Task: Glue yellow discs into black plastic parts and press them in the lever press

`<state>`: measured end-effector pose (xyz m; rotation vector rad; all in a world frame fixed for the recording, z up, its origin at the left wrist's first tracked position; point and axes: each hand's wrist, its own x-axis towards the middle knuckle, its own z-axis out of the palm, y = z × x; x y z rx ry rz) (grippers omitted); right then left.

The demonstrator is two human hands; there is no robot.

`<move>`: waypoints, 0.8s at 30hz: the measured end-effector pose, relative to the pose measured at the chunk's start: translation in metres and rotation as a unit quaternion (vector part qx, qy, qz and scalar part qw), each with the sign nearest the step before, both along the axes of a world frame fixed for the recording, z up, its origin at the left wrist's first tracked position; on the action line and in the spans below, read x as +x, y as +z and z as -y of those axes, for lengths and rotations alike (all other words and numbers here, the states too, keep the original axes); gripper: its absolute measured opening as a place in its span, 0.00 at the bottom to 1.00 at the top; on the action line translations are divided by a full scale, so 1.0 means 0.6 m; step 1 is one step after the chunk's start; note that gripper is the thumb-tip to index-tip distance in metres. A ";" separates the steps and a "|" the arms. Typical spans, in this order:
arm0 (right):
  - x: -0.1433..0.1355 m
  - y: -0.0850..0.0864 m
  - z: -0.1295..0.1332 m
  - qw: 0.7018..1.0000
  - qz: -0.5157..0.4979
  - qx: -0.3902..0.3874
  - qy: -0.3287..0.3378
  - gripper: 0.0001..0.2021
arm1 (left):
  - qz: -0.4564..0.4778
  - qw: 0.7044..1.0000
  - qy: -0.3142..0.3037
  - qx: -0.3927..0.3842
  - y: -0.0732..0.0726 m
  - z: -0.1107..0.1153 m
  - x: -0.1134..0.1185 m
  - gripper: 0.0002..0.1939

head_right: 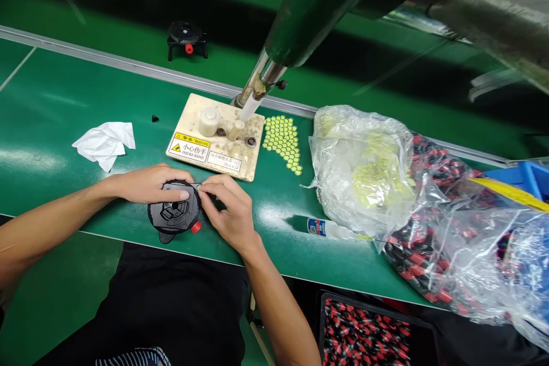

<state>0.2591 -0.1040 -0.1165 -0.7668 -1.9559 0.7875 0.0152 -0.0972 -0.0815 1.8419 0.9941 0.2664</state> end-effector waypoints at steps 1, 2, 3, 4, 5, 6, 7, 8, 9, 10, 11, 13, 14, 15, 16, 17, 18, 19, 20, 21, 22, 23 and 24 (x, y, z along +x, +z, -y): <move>0.000 -0.001 0.000 1.000 0.000 0.001 -0.002 0.08 | 0.001 1.000 -0.001 0.000 0.000 0.000 0.000 0.19; 0.001 -0.001 0.001 1.000 0.000 0.002 -0.003 0.08 | 0.001 1.000 -0.002 0.001 -0.001 0.000 0.000 0.19; 0.001 -0.001 0.001 1.000 0.001 0.004 -0.004 0.08 | 0.002 1.000 -0.002 0.003 -0.001 0.000 0.000 0.19; 0.001 -0.002 0.001 1.000 0.003 0.006 -0.005 0.08 | 0.003 1.000 -0.003 0.004 -0.001 0.000 0.000 0.19; 0.001 -0.002 0.002 1.000 0.004 0.009 -0.006 0.08 | 0.005 1.000 -0.002 0.004 -0.002 0.000 0.000 0.19; 0.001 -0.002 0.002 1.000 0.003 0.012 -0.007 0.07 | 0.006 1.000 -0.002 0.003 -0.002 0.000 0.001 0.19; 0.001 -0.001 0.003 1.000 0.002 0.014 -0.009 0.07 | 0.007 1.000 -0.001 0.001 -0.002 0.000 0.001 0.19; 0.001 -0.001 0.003 1.000 0.002 0.015 -0.011 0.07 | 0.006 1.000 0.000 0.000 -0.002 0.000 0.001 0.19; 0.000 0.000 0.004 1.000 0.003 0.014 -0.013 0.07 | 0.005 1.000 0.000 -0.002 -0.001 0.000 0.001 0.19; 0.000 0.001 0.004 1.000 0.007 0.013 -0.015 0.07 | 0.004 1.000 0.000 -0.002 -0.001 0.000 0.001 0.19; 0.000 0.002 0.003 1.000 0.015 0.013 -0.017 0.07 | 0.002 1.000 0.000 -0.002 0.000 0.000 0.001 0.19; 0.001 0.005 0.001 0.999 0.035 0.021 -0.016 0.07 | 0.001 1.000 -0.001 0.000 0.001 0.000 0.001 0.19; 0.001 0.007 0.000 0.999 0.046 0.027 -0.012 0.07 | 0.002 1.000 -0.001 0.000 0.001 0.000 0.000 0.19; 0.002 0.009 -0.002 0.998 0.057 0.034 -0.006 0.07 | 0.002 1.000 -0.001 -0.002 0.001 0.000 0.000 0.19; 0.003 0.010 -0.004 0.997 0.069 0.042 0.000 0.07 | 0.002 1.000 0.000 -0.003 0.001 0.000 0.001 0.19; 0.004 0.012 -0.005 0.995 0.081 0.051 0.004 0.08 | 0.001 1.000 0.001 -0.004 0.001 0.000 0.001 0.19; 0.005 0.014 -0.006 0.994 0.095 0.061 0.007 0.08 | -0.001 1.000 0.001 -0.004 0.001 0.000 0.001 0.20; 0.006 0.015 -0.007 0.992 0.107 0.073 0.010 0.08 | -0.003 1.000 0.001 -0.003 0.001 0.000 0.001 0.20; 0.008 0.017 -0.007 0.990 0.118 0.083 0.013 0.08 | -0.003 1.000 0.001 -0.003 0.002 0.000 0.002 0.20; 0.009 0.019 -0.007 0.988 0.127 0.089 0.017 0.08 | -0.003 1.000 0.000 -0.004 0.002 0.000 0.002 0.20; 0.011 0.021 -0.007 0.986 0.136 0.091 0.023 0.07 | -0.001 1.000 0.001 -0.007 0.002 0.000 0.002 0.20; 0.013 0.023 -0.007 0.985 0.144 0.091 0.028 0.07 | 0.001 1.000 0.001 -0.009 0.002 0.000 0.002 0.20; 0.014 0.026 -0.007 0.984 0.150 0.088 0.034 0.07 | 0.001 1.000 0.003 -0.009 0.002 0.000 0.002 0.20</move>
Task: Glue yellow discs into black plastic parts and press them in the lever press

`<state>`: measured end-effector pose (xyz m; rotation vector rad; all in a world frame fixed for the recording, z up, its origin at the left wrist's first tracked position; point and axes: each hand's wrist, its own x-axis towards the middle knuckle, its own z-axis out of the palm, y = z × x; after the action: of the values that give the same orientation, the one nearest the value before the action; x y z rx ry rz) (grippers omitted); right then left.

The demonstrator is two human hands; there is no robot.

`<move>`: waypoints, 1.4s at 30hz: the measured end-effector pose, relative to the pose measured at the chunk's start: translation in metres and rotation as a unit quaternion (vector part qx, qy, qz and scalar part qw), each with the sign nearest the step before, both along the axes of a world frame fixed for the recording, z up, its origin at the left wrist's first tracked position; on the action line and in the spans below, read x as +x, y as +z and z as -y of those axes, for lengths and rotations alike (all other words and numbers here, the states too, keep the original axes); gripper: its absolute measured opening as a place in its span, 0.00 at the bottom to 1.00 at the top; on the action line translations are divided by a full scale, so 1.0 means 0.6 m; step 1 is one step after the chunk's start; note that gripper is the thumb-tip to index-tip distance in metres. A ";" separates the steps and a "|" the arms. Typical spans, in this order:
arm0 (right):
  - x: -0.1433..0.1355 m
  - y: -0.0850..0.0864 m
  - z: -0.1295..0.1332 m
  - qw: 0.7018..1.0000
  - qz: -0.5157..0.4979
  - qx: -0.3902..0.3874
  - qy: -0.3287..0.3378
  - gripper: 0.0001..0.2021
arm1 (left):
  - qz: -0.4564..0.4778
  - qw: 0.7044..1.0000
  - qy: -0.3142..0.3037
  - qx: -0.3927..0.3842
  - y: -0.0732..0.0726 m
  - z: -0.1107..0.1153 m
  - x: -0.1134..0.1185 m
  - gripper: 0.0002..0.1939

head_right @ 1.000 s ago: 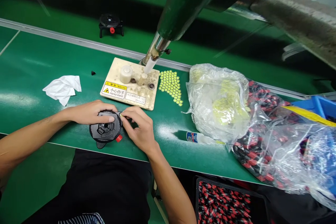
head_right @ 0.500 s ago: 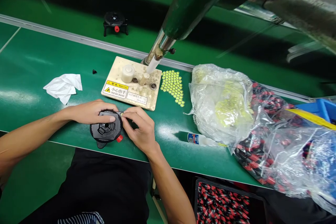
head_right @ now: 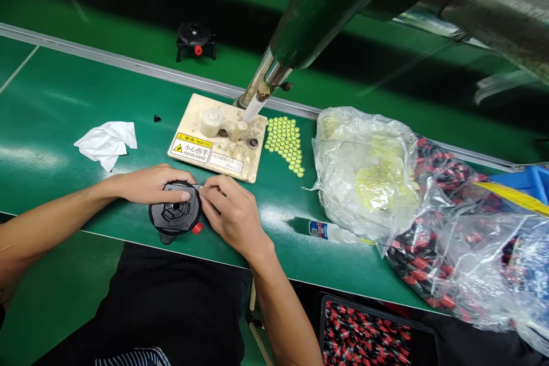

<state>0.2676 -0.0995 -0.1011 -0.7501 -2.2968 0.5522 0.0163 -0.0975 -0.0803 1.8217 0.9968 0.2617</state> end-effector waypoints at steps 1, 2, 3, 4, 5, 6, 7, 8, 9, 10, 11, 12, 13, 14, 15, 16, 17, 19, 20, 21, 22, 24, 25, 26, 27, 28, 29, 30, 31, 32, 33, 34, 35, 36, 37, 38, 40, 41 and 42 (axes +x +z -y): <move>0.001 0.002 0.000 1.000 0.005 -0.006 0.003 0.07 | 0.000 1.000 0.002 0.000 0.000 0.000 0.000 0.19; 0.002 0.005 -0.001 1.000 0.007 -0.014 0.007 0.07 | 0.000 1.000 0.003 0.000 -0.001 0.001 0.000 0.19; 0.002 0.007 -0.002 1.000 0.002 -0.027 0.011 0.07 | 0.001 1.000 0.005 -0.001 -0.001 0.001 0.000 0.18; 0.002 0.009 -0.003 0.999 -0.008 -0.045 0.017 0.06 | 0.003 1.000 0.005 -0.002 -0.002 0.001 -0.001 0.18; 0.001 0.010 -0.005 0.997 -0.022 -0.070 0.021 0.05 | 0.004 1.000 0.006 -0.003 -0.003 0.001 -0.001 0.19; -0.001 0.011 -0.007 0.994 -0.036 -0.099 0.020 0.05 | 0.003 1.000 0.005 -0.002 -0.004 0.001 -0.001 0.19; -0.003 0.010 -0.009 0.990 -0.048 -0.132 0.012 0.04 | 0.001 1.000 0.005 0.000 -0.004 0.001 -0.001 0.20; -0.005 0.009 -0.012 0.984 -0.055 -0.169 -0.002 0.04 | -0.002 1.000 0.005 0.004 -0.005 0.001 -0.001 0.20; -0.007 0.006 -0.015 0.976 -0.056 -0.209 -0.019 0.04 | -0.005 1.000 0.005 0.007 -0.005 0.001 -0.002 0.21; -0.008 0.004 -0.018 0.965 -0.052 -0.254 -0.033 0.06 | -0.006 1.000 0.005 0.010 -0.005 0.000 -0.002 0.21; -0.010 0.000 -0.021 0.951 -0.048 -0.304 -0.038 0.08 | -0.007 1.000 0.004 0.011 -0.005 0.000 -0.002 0.22; -0.011 -0.003 -0.024 0.932 -0.044 -0.360 -0.032 0.12 | -0.008 1.000 0.002 0.010 -0.004 0.000 -0.002 0.22; -0.012 -0.006 -0.027 0.908 -0.040 -0.416 -0.017 0.15 | -0.008 1.000 0.001 0.008 -0.004 0.000 -0.002 0.22; -0.014 -0.009 -0.029 0.884 -0.038 -0.467 -0.002 0.19 | -0.009 1.000 0.000 0.006 -0.004 0.001 -0.002 0.21; -0.015 -0.011 -0.030 0.861 -0.040 -0.507 0.010 0.22 | -0.008 1.000 -0.001 0.006 -0.003 0.001 -0.003 0.21; -0.018 -0.013 -0.031 0.843 -0.045 -0.536 0.016 0.24 | -0.007 1.000 -0.002 0.007 -0.004 0.001 -0.004 0.20; -0.021 -0.015 -0.031 0.831 -0.050 -0.554 0.018 0.26 | -0.004 1.000 -0.005 0.006 -0.004 0.002 -0.005 0.19; -0.027 -0.018 -0.031 0.820 -0.066 -0.568 0.014 0.26 | 0.007 1.000 -0.013 0.000 -0.005 0.002 -0.008 0.17; -0.030 -0.020 -0.032 0.817 -0.072 -0.572 0.015 0.26 | 0.013 1.000 -0.016 -0.004 -0.006 0.001 -0.009 0.17; -0.032 -0.022 -0.033 0.813 -0.075 -0.577 0.018 0.26 | 0.018 1.000 -0.018 -0.008 -0.007 0.000 -0.011 0.17; -0.033 -0.023 -0.035 0.809 -0.074 -0.583 0.024 0.25 | 0.021 1.000 -0.020 -0.011 -0.008 -0.002 -0.013 0.17; -0.031 -0.027 -0.041 0.797 -0.065 -0.599 0.047 0.25 | 0.023 0.999 -0.023 -0.013 -0.006 -0.006 -0.015 0.17; -0.028 -0.028 -0.044 0.790 -0.060 -0.606 0.063 0.25 | 0.020 0.999 -0.024 -0.012 -0.003 -0.007 -0.015 0.17; -0.025 -0.029 -0.047 0.785 -0.058 -0.612 0.080 0.25 | 0.011 1.000 -0.023 -0.008 0.001 -0.008 -0.015 0.17; -0.021 -0.029 -0.049 0.781 -0.061 -0.614 0.095 0.26 | -0.007 1.000 -0.018 0.006 0.008 -0.006 -0.015 0.17; -0.018 -0.029 -0.049 0.780 -0.069 -0.613 0.109 0.26 | -0.035 0.999 -0.006 0.035 0.015 -0.003 -0.014 0.17; -0.015 -0.029 -0.048 0.780 -0.080 -0.609 0.120 0.27 | -0.074 0.994 0.011 0.077 0.023 0.004 -0.014 0.18; -0.013 -0.028 -0.046 0.782 -0.093 -0.603 0.128 0.27 | -0.120 0.984 0.033 0.129 0.032 0.013 -0.015 0.19; -0.012 -0.028 -0.043 0.785 -0.107 -0.596 0.133 0.27 | -0.167 0.967 0.060 0.184 0.039 0.026 -0.016 0.21; -0.012 -0.029 -0.040 0.790 -0.121 -0.586 0.134 0.27 | -0.209 0.946 0.091 0.232 0.045 0.043 -0.018 0.24; -0.013 -0.030 -0.036 0.797 -0.133 -0.574 0.133 0.27 | -0.242 0.925 0.126 0.266 0.048 0.062 -0.021 0.26; -0.015 -0.031 -0.032 0.807 -0.143 -0.558 0.131 0.26 | -0.264 0.908 0.163 0.282 0.048 0.082 -0.025 0.27; -0.017 -0.033 -0.029 0.818 -0.151 -0.541 0.129 0.26 | -0.272 0.898 0.205 0.280 0.044 0.104 -0.028 0.28; -0.020 -0.036 -0.027 0.828 -0.159 -0.523 0.127 0.26 | -0.269 0.891 0.252 0.264 0.037 0.125 -0.032 0.29; -0.022 -0.039 -0.025 0.837 -0.167 -0.505 0.125 0.25 | -0.257 0.888 0.300 0.236 0.027 0.144 -0.034 0.29; -0.025 -0.042 -0.024 0.844 -0.177 -0.491 0.122 0.24 | -0.232 0.887 0.343 0.206 0.014 0.162 -0.034 0.31; -0.029 -0.048 -0.022 0.852 -0.201 -0.469 0.117 0.23 | -0.153 0.898 0.389 0.137 -0.016 0.188 -0.029 0.34; -0.031 -0.050 -0.020 0.856 -0.213 -0.456 0.114 0.22 | -0.118 0.902 0.398 0.118 -0.030 0.195 -0.023 0.36; -0.034 -0.052 -0.018 0.863 -0.226 -0.439 0.110 0.22 | -0.095 0.904 0.403 0.108 -0.042 0.198 -0.017 0.37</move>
<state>0.2474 -0.0889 -0.1322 -0.6430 -1.6241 1.7439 0.0063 -0.2162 -0.1057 1.5456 1.9015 0.7272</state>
